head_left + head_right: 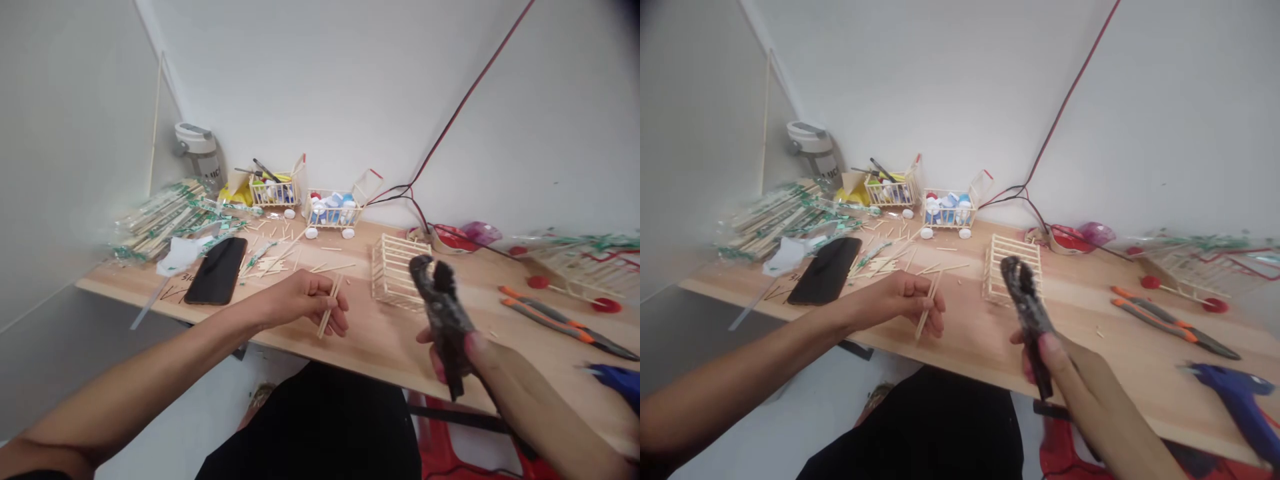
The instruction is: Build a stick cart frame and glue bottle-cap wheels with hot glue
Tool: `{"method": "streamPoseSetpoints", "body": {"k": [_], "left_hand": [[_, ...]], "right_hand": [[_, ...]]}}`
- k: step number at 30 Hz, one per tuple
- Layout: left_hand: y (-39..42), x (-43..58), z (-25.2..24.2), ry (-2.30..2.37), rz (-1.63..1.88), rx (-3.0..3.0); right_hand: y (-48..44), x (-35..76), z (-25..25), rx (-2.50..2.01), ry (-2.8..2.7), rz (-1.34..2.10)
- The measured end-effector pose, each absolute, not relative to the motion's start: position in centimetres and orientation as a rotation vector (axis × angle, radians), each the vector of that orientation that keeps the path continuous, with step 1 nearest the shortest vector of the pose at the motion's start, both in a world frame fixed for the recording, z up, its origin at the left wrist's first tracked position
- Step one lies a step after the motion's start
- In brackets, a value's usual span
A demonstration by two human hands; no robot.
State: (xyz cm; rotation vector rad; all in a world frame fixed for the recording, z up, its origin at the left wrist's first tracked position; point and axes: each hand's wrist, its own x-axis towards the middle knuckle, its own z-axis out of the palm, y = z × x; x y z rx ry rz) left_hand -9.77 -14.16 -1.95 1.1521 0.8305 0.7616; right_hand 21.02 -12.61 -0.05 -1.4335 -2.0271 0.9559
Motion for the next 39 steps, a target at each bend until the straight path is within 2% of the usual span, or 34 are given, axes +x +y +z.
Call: {"method": "streamPoseSetpoints", "body": {"k": [11,20,39], "left_hand": [[-16.6,-9.6,-1.2,0.664,0.645,1.106],[-17.1,-10.5,-1.7,0.655,0.592,1.061],[-17.4,-11.1,-2.0,0.804,0.598,1.093]], "right_hand": [[-13.9,16.2,3.2,-1.396,-2.639,0.814],[-13.8,14.4,3.1,-1.274,-2.652,0.997],[-14.1,12.9,2.8,-1.339,-2.783,0.795]]}}
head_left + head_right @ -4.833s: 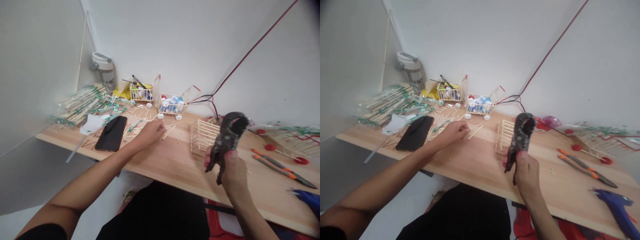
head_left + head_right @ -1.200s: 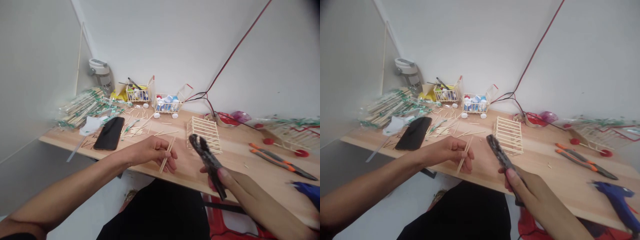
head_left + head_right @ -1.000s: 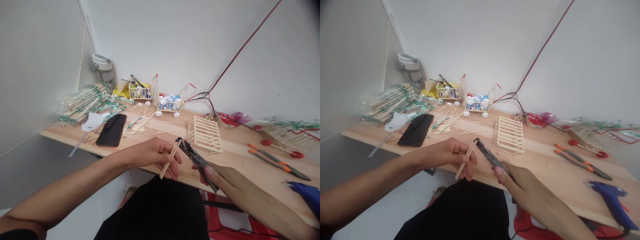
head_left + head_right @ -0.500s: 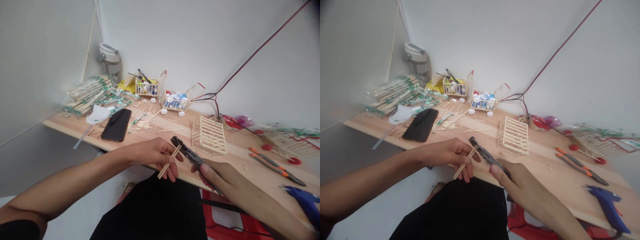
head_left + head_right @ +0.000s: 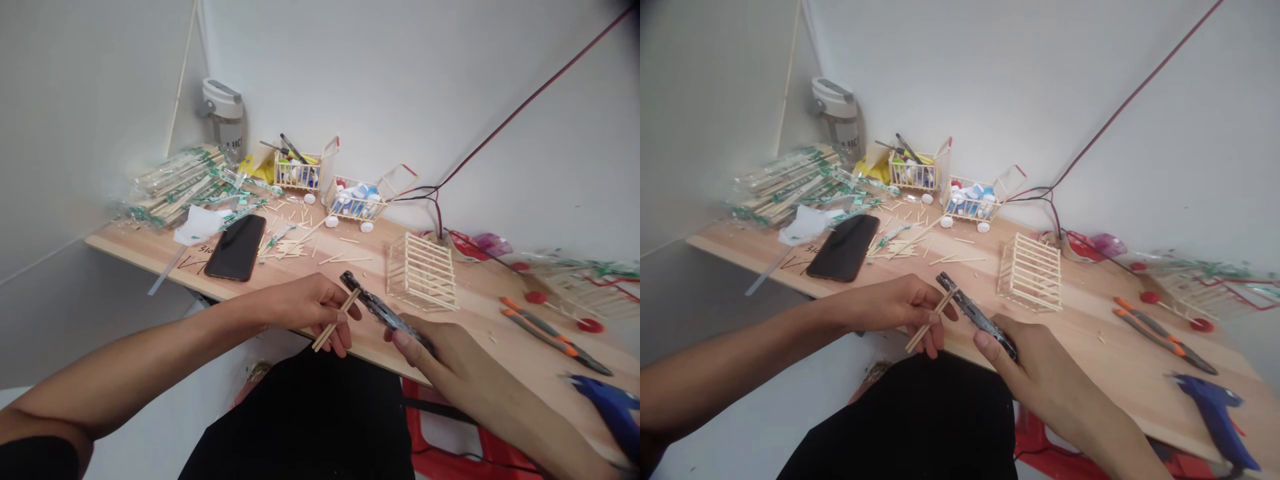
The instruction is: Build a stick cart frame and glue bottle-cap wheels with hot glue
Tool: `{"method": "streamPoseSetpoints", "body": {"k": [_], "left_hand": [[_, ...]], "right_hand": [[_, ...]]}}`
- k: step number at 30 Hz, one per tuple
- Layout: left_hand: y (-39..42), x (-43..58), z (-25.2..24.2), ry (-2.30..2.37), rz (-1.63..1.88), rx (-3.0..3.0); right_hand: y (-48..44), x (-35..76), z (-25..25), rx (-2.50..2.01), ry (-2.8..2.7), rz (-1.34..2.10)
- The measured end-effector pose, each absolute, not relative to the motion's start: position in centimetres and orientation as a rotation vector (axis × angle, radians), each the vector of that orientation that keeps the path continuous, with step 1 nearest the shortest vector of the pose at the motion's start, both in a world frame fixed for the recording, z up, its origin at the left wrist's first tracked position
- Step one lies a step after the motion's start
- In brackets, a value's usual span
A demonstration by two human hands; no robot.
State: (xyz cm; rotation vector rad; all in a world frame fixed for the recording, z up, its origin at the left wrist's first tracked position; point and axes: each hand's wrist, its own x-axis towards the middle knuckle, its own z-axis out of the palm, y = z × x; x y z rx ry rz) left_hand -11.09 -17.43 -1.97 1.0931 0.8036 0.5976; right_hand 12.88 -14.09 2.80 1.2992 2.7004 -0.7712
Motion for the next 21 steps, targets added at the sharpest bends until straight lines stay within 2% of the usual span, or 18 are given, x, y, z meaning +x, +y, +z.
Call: {"method": "streamPoseSetpoints", "body": {"k": [6,21], "left_hand": [[-17.5,-11.2,-2.1,0.881,0.635,1.158],[-17.2,-12.1,-3.8,1.114,0.761,1.279]], "right_hand": [[-13.7,12.8,1.7,1.316,2.758,-0.640],[-12.0,10.5,-1.4,1.297,2.794,-0.588]]}}
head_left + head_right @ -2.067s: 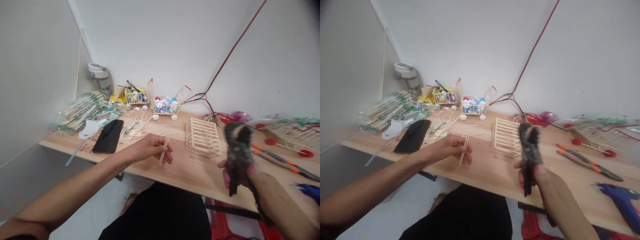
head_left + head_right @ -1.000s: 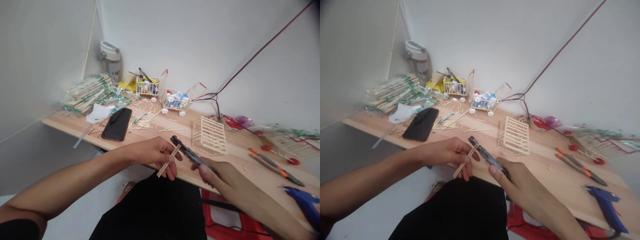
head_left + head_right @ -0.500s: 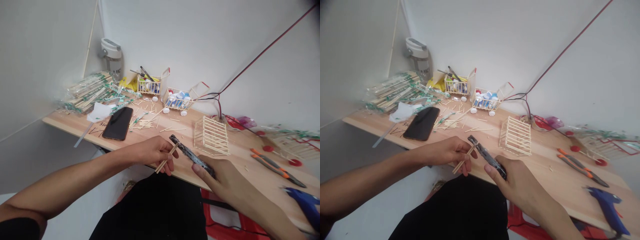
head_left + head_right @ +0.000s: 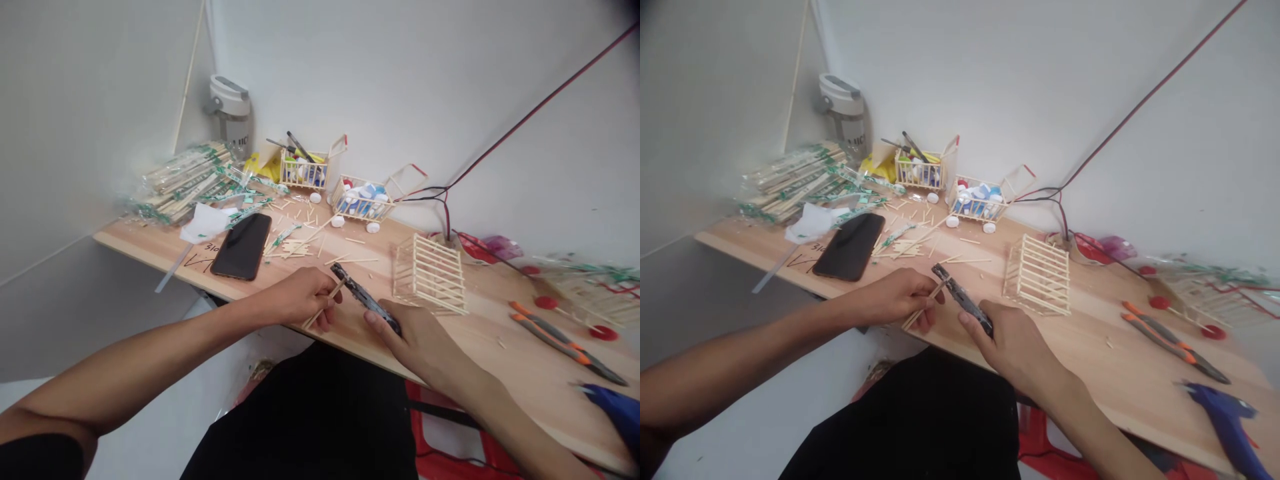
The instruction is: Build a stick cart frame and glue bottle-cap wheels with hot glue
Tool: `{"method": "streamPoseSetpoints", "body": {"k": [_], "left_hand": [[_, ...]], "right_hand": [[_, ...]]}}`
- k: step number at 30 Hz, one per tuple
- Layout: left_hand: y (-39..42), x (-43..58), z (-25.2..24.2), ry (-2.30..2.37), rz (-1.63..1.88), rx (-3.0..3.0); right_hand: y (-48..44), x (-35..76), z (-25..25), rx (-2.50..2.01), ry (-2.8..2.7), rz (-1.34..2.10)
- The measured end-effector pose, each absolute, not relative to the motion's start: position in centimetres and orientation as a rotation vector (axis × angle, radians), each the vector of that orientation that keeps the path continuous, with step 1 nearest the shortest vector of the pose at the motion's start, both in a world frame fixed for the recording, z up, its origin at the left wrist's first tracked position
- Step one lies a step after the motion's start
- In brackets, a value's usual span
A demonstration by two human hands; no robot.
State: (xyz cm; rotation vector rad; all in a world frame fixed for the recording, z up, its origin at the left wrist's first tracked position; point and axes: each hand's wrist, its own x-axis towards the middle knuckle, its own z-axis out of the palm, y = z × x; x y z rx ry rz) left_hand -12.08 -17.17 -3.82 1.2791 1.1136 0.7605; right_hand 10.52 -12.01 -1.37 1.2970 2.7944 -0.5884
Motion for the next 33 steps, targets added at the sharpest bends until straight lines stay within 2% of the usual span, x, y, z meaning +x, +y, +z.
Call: {"method": "streamPoseSetpoints", "body": {"k": [14,21,26,30,33], "left_hand": [[-16.7,-13.4,-4.5,1.150,0.681,1.209],[-16.6,-14.5,-4.0,1.145,0.809,1.150],[-12.9,-14.7,-3.2,1.502,0.969,1.626],[-8.2,-13.0,-3.9,1.907,0.730,2.084],[-5.7,-11.3,-4.9,1.956,0.628,2.159]], "right_hand": [[-10.9,8.7,-3.3,1.234,2.801,-0.553],[-10.8,10.4,-2.9,1.323,2.976,-0.625],[-11.5,14.3,-2.6,1.615,3.137,-0.842],[-12.4,16.7,-2.1,2.122,3.050,-0.988],[-12.4,18.1,-1.9,2.363,2.995,-0.973]]}}
